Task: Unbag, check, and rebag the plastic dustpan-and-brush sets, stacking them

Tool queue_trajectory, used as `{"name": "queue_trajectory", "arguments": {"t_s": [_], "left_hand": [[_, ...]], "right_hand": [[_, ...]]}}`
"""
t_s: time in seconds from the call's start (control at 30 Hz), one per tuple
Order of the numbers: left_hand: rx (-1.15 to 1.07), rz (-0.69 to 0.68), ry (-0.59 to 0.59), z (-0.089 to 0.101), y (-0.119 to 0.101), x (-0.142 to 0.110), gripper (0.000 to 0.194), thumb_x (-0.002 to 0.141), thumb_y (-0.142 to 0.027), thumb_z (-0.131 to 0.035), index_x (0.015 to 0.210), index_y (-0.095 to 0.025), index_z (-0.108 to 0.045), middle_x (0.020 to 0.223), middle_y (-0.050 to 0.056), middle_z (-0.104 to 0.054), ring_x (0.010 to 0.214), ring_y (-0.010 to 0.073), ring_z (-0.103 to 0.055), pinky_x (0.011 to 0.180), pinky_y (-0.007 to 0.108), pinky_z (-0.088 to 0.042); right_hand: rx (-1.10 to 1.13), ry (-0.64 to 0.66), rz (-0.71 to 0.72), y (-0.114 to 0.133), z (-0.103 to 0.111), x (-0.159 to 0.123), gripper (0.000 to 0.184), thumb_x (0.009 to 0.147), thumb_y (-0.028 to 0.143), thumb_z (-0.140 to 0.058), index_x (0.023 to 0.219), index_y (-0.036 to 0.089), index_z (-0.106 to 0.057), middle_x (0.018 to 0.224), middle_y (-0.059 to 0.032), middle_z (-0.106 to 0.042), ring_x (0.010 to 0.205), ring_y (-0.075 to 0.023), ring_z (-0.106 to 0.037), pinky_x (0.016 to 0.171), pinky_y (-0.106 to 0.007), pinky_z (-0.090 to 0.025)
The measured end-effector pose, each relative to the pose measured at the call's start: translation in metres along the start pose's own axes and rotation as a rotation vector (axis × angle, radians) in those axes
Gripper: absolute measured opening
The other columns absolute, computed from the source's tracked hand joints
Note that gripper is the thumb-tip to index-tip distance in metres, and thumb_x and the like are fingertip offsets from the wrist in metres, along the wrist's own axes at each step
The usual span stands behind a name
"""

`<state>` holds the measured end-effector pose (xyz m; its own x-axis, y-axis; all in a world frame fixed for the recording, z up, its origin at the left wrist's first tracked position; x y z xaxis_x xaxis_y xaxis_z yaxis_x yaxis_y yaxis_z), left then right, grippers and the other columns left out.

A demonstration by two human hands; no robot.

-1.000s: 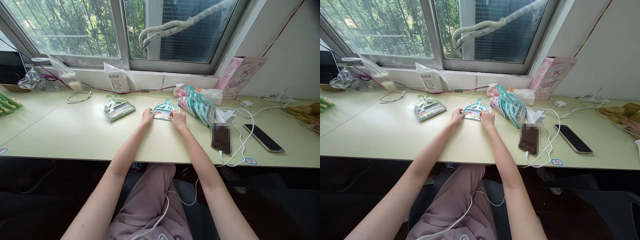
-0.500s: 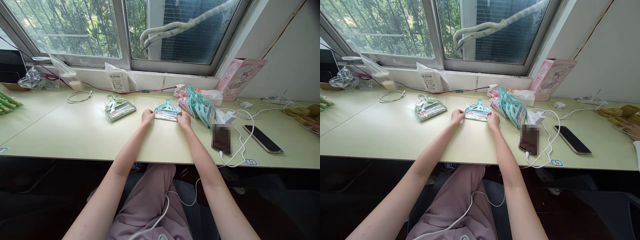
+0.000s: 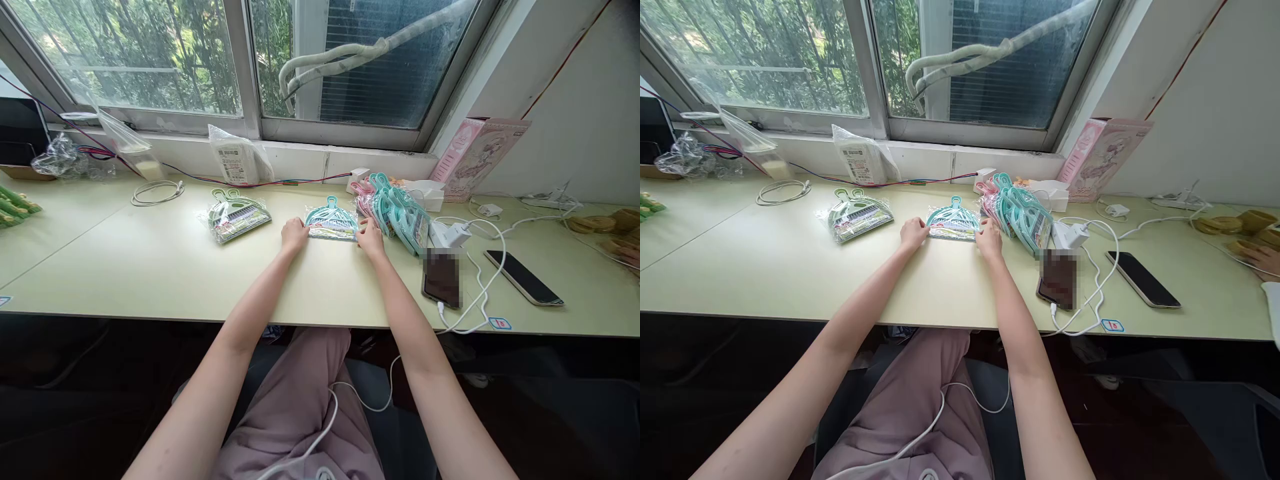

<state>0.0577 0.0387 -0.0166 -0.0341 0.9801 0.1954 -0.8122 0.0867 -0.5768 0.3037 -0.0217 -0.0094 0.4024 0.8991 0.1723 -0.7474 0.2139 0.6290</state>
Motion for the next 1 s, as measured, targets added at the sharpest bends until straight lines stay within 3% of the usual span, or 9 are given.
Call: {"name": "queue_trajectory", "arguments": {"t_s": [0.07, 0.17, 0.4, 0.57, 0.77, 0.83, 0.9, 1.0], "left_hand": [[0.038, 0.007, 0.012, 0.001, -0.002, -0.001, 0.012, 0.083, -0.023, -0.055, 0.088, -0.019, -0.064, 0.105, 0.011, -0.070, 0.100, 0.0252, -0.063, 0.082, 0.033, -0.046], [0.071, 0.008, 0.041, 0.003, -0.004, -0.001, 0.013, 0.084, -0.021, -0.053, 0.092, -0.020, -0.064, 0.108, 0.010, -0.070, 0.103, 0.0242, -0.062, 0.083, 0.031, -0.045], [0.115, -0.017, 0.076, 0.007, -0.005, -0.002, 0.016, 0.086, -0.016, -0.049, 0.094, -0.019, -0.063, 0.110, 0.011, -0.069, 0.104, 0.0258, -0.062, 0.080, 0.032, -0.044], [0.108, -0.122, 0.150, 0.015, -0.002, -0.003, 0.012, 0.083, -0.019, -0.054, 0.091, -0.019, -0.064, 0.102, 0.009, -0.071, 0.095, 0.0222, -0.062, 0.075, 0.028, -0.042], [0.098, -0.160, 0.203, 0.017, 0.001, -0.005, 0.010, 0.081, -0.025, -0.057, 0.085, -0.019, -0.064, 0.090, 0.006, -0.070, 0.084, 0.0206, -0.061, 0.068, 0.028, -0.041], [0.154, -0.170, 0.166, 0.016, -0.002, -0.009, 0.015, 0.084, -0.024, -0.055, 0.093, -0.018, -0.065, 0.094, 0.008, -0.070, 0.089, 0.0234, -0.062, 0.074, 0.031, -0.044], [0.227, -0.247, 0.048, 0.019, -0.007, -0.014, 0.026, 0.088, -0.024, -0.052, 0.110, -0.016, -0.063, 0.109, 0.013, -0.068, 0.103, 0.0282, -0.060, 0.086, 0.037, -0.045], [0.288, -0.503, -0.148, 0.024, -0.023, -0.025, 0.045, 0.090, -0.021, -0.052, 0.134, -0.015, -0.050, 0.140, 0.018, -0.052, 0.127, 0.0329, -0.047, 0.105, 0.046, -0.036]], "right_hand": [[-0.087, 0.013, -0.045, -0.001, 0.002, 0.000, 0.038, 0.081, 0.027, -0.057, 0.117, 0.016, -0.062, 0.108, -0.0129, -0.071, 0.098, -0.0251, -0.065, 0.082, -0.032, -0.049], [-0.177, 0.114, -0.042, -0.001, 0.002, 0.000, 0.026, 0.083, 0.032, -0.054, 0.097, 0.018, -0.071, 0.106, -0.0133, -0.071, 0.101, -0.0268, -0.064, 0.081, -0.032, -0.047], [-0.287, 0.197, 0.027, 0.008, 0.011, -0.002, 0.022, 0.082, 0.026, -0.051, 0.084, 0.020, -0.072, 0.101, -0.0102, -0.072, 0.095, -0.0241, -0.064, 0.073, -0.027, -0.044], [-0.261, 0.300, 0.044, 0.006, 0.018, -0.004, 0.019, 0.079, 0.028, -0.053, 0.071, 0.020, -0.068, 0.079, -0.0036, -0.070, 0.079, -0.0180, -0.062, 0.064, -0.025, -0.038], [-0.286, 0.286, 0.047, 0.004, 0.021, -0.007, 0.022, 0.078, 0.034, -0.053, 0.068, 0.020, -0.068, 0.072, -0.0019, -0.068, 0.076, -0.0173, -0.061, 0.062, -0.025, -0.035], [-0.301, 0.283, 0.052, 0.006, 0.019, -0.008, 0.023, 0.078, 0.035, -0.053, 0.072, 0.021, -0.070, 0.076, -0.0027, -0.070, 0.080, -0.0181, -0.062, 0.063, -0.025, -0.037], [-0.330, 0.271, 0.065, 0.008, 0.017, -0.008, 0.024, 0.080, 0.036, -0.052, 0.077, 0.022, -0.071, 0.083, -0.0042, -0.072, 0.086, -0.0198, -0.064, 0.066, -0.025, -0.039], [-0.383, 0.260, 0.096, 0.011, 0.014, -0.009, 0.026, 0.083, 0.035, -0.050, 0.083, 0.022, -0.072, 0.094, -0.0070, -0.073, 0.093, -0.0233, -0.065, 0.071, -0.028, -0.043]]}}
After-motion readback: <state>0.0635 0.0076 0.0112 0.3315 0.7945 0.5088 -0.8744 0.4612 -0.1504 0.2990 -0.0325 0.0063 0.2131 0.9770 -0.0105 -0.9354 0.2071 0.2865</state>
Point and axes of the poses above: each hand's wrist, its own x-axis towards the middle knuckle, its own z-axis out of the back of the hand, y = z × x, the point moved 4 cm from there along x, towards the middle knuckle
